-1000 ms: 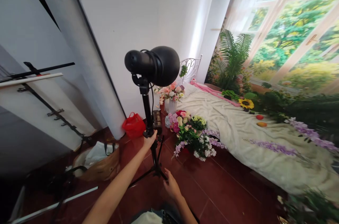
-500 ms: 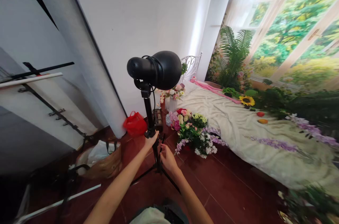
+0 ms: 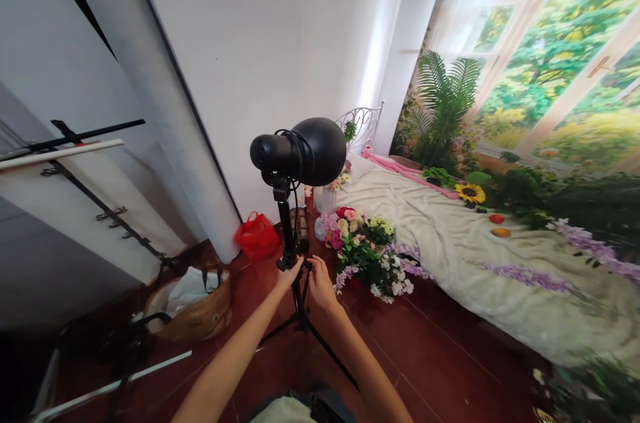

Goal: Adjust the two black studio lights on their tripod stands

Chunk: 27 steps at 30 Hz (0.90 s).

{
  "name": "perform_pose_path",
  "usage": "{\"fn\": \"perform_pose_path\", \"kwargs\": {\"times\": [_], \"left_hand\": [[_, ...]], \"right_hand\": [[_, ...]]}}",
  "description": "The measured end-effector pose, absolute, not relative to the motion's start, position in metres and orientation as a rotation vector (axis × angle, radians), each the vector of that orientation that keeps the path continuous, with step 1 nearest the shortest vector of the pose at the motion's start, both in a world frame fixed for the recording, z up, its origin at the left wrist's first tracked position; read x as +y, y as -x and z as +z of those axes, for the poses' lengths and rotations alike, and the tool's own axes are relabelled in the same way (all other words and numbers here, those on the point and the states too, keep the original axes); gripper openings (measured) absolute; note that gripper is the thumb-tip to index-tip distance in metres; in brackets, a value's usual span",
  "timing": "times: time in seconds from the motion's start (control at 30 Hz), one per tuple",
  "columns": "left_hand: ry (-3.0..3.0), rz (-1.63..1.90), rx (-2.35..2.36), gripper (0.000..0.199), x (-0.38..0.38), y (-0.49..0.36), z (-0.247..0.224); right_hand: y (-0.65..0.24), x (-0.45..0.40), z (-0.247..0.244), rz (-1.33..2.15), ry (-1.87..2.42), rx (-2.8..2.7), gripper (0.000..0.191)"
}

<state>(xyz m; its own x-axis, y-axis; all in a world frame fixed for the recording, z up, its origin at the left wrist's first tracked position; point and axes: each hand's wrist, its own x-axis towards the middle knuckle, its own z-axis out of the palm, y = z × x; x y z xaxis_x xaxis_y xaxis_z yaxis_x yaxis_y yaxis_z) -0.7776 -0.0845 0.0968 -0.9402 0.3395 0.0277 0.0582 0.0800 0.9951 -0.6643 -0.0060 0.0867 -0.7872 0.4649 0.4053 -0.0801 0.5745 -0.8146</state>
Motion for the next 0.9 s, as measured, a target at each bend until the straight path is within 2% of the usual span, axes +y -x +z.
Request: {"fn": "perform_pose_path", "kwargs": {"times": [0.23, 0.33, 0.47, 0.57, 0.67, 0.77, 0.9], "left_hand": [[-0.557, 1.884, 2.107, 0.034, -0.088, 0.777, 0.098], [-0.603, 1.787, 2.282, 0.039, -0.094, 0.773, 0.103], [-0.563, 1.466, 2.637, 0.042, -0.104, 0.767, 0.114], [-0.511, 1.164, 2.750, 0.043, -0.109, 0.764, 0.124], [-0.493, 0.955, 2.794, 0.045, -0.111, 0.763, 0.130], [-0.538, 0.894, 2.822, 0.045, -0.112, 0.764, 0.131], [-0.530, 0.887, 2.839, 0.045, -0.112, 0.765, 0.129]], "right_hand": [[0.685, 0.011, 0.077, 1.104, 0.161, -2.368, 0.039], [0.689, 0.018, 0.077, 1.102, 0.193, -2.412, 0.036], [0.692, 0.022, 0.085, 1.192, 0.271, -2.418, 0.032], [0.698, 0.022, 0.086, 1.399, 0.315, -2.324, 0.030], [0.707, 0.021, 0.081, 1.647, 0.474, -2.175, 0.031], [0.717, 0.021, 0.077, 1.814, 0.703, -2.095, 0.033], [0.732, 0.024, 0.082, 1.697, 0.993, -2.189, 0.027]]}}
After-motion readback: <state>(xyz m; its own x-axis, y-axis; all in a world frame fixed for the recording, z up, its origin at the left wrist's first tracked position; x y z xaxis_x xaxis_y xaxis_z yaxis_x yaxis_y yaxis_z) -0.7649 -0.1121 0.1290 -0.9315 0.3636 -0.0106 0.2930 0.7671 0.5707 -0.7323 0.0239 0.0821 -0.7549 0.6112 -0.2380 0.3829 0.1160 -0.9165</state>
